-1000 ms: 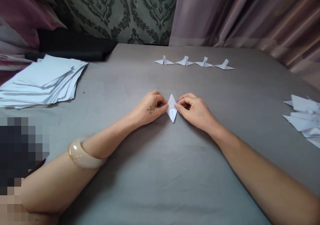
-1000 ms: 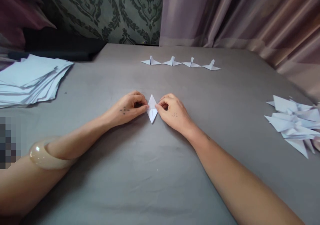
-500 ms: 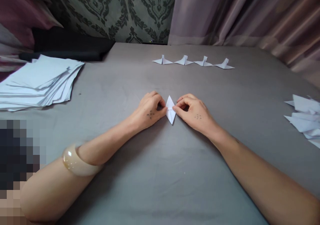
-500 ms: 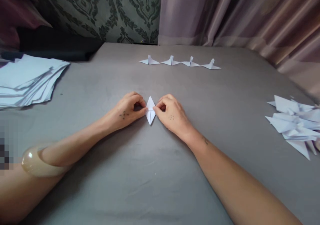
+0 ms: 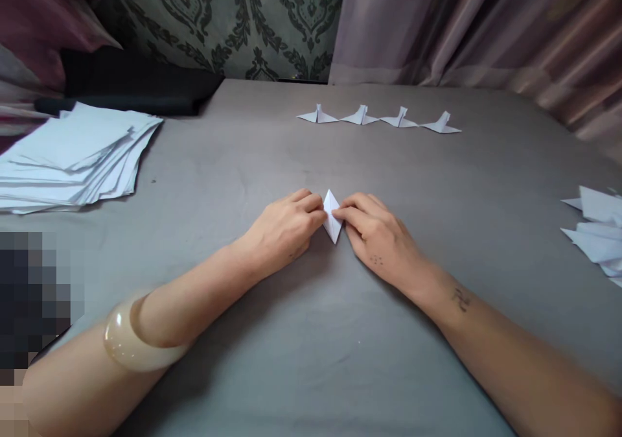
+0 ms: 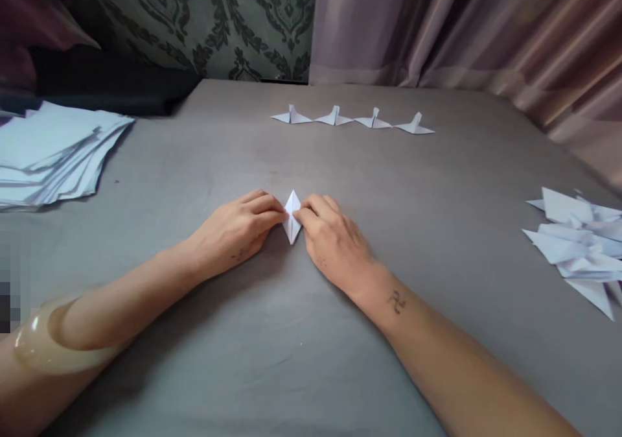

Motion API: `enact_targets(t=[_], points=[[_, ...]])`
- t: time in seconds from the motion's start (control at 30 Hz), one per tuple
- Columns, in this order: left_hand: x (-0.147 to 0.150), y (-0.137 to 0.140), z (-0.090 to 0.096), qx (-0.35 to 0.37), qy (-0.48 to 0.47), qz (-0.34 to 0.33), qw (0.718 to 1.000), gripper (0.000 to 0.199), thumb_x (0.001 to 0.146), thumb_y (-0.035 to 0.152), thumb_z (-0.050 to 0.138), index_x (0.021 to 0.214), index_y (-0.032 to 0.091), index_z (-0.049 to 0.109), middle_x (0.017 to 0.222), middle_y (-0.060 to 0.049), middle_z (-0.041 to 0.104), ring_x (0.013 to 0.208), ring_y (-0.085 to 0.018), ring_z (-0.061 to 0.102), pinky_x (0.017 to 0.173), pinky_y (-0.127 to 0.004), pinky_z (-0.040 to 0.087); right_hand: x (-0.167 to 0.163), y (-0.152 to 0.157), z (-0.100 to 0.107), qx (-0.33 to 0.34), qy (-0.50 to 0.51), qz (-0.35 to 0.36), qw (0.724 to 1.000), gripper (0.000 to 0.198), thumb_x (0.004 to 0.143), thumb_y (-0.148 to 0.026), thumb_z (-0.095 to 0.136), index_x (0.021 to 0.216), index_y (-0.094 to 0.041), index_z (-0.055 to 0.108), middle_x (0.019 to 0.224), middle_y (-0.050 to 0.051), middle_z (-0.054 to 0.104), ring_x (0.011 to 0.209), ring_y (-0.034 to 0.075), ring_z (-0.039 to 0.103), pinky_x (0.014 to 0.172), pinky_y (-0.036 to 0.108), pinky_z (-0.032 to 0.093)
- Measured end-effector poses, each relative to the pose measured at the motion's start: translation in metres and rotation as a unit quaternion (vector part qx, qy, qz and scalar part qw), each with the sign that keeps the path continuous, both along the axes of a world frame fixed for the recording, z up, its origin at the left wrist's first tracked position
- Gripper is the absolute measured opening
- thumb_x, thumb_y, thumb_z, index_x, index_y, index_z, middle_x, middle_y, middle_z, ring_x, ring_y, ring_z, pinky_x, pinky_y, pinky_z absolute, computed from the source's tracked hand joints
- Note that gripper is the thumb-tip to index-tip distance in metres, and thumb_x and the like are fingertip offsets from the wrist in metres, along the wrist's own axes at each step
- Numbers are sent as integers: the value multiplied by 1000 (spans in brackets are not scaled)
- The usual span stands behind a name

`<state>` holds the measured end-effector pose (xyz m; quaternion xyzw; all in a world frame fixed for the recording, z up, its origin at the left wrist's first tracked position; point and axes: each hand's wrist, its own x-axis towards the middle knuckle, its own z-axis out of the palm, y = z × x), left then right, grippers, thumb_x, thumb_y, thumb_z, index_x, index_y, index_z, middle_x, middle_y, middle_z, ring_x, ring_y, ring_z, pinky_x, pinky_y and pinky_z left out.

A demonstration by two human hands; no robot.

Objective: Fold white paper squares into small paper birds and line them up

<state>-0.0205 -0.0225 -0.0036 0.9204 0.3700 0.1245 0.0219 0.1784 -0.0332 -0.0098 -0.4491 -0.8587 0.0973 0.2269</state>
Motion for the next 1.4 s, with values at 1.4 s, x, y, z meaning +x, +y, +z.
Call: enact_targets(t=[1.4], points=[[18, 5, 6, -439, -642, 140, 613, 30, 69, 23, 80, 90, 17, 60, 83, 1, 67, 76, -11, 63, 69, -23, 49, -20, -4, 8, -252, 443, -65, 858, 30, 74, -39, 74, 93, -18, 64, 89, 5, 73, 80, 17, 68, 73, 30, 53]])
